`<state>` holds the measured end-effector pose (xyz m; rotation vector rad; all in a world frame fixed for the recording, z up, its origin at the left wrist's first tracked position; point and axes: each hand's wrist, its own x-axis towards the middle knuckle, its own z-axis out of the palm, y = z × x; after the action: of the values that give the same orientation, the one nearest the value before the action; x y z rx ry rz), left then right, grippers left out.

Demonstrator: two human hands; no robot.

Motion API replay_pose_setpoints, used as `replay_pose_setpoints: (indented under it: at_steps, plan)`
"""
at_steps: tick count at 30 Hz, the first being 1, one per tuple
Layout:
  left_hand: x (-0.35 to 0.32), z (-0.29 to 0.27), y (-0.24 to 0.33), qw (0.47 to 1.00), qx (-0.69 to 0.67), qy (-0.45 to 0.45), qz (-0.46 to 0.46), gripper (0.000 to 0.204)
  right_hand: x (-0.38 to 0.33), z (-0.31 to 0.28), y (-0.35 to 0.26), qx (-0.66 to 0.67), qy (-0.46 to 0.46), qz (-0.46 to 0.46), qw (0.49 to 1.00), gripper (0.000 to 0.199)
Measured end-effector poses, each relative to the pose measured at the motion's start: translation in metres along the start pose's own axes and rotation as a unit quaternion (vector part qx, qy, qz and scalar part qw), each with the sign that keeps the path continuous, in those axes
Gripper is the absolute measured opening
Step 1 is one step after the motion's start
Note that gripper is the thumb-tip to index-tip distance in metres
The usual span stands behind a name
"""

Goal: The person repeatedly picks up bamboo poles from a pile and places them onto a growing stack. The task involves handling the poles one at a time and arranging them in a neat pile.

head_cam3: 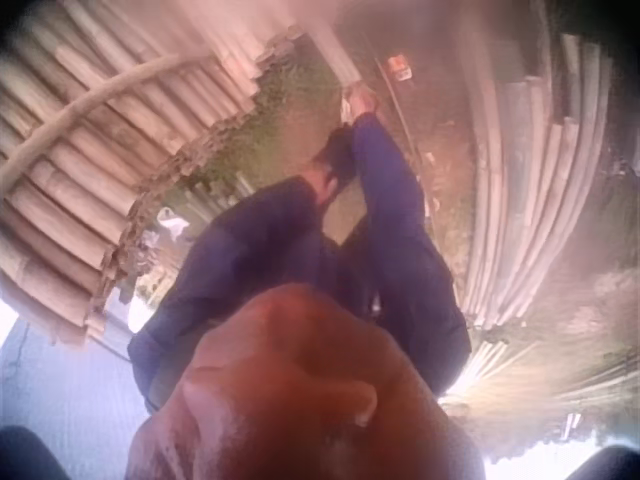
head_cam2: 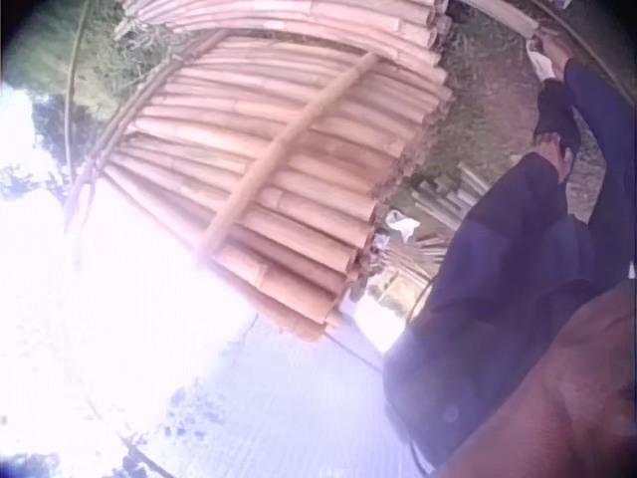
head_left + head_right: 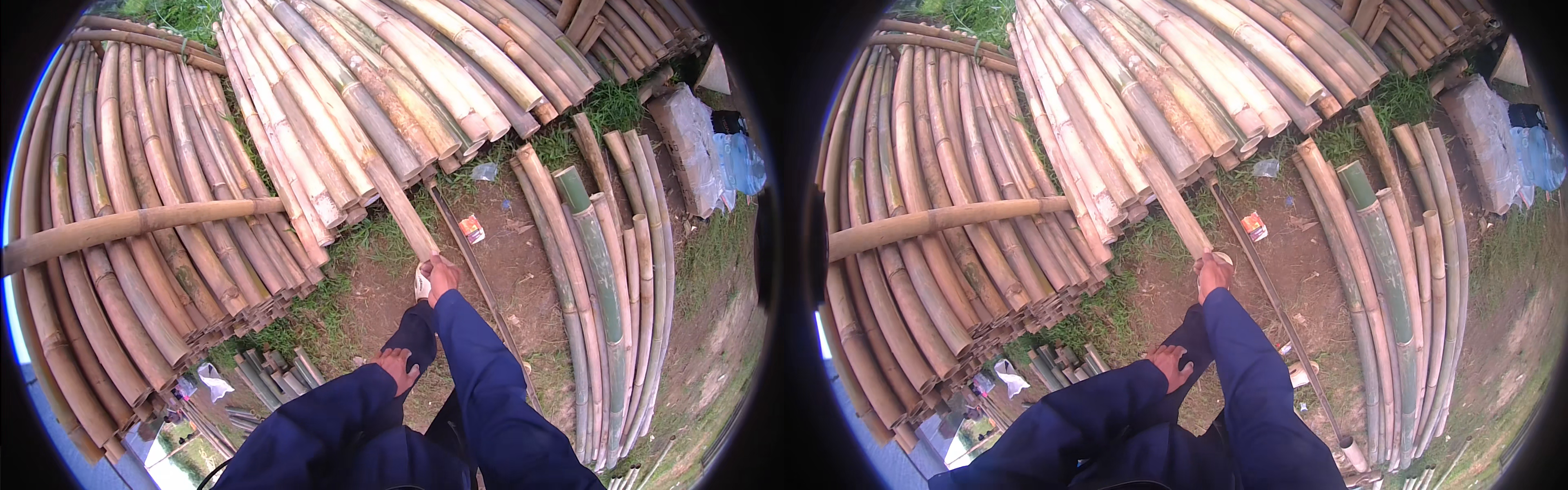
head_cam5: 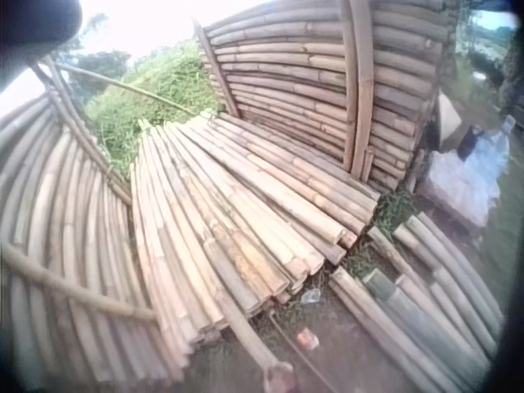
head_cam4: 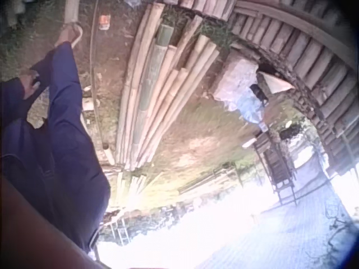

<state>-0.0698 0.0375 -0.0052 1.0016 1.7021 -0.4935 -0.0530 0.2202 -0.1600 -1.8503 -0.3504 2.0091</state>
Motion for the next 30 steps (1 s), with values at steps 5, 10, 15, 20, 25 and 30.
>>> replay_pose_setpoints:
  at_steps: [5, 10, 15, 20, 25, 30]
  plan:
    - [0.003, 0.002, -0.012, 0.996, -0.064, 0.056, 0.019, 0.049, 0.013, 0.106, -0.041, 0.006, -0.083, -0.064, 0.994, 0.031]
    - [0.007, -0.006, -0.020, 0.992, -0.101, 0.067, 0.029, 0.051, 0.034, 0.169, -0.068, -0.008, -0.018, -0.028, 0.999, 0.030]
    - [0.015, -0.015, -0.023, 0.987, -0.120, 0.100, 0.034, 0.046, 0.045, 0.164, -0.071, -0.076, -0.034, -0.052, 0.995, 0.029]
    - [0.020, -0.021, -0.025, 0.993, -0.054, 0.090, 0.060, 0.050, 0.050, 0.169, -0.070, -0.133, -0.033, -0.072, 0.988, 0.031]
    - [0.029, -0.034, -0.032, 0.990, -0.080, 0.088, 0.070, 0.046, 0.058, 0.136, -0.074, -0.206, -0.096, -0.114, 0.967, 0.035]
    - [0.031, -0.045, -0.026, 0.987, -0.126, 0.084, 0.048, 0.043, 0.061, -0.009, -0.050, -0.171, -0.042, -0.105, 0.979, 0.028]
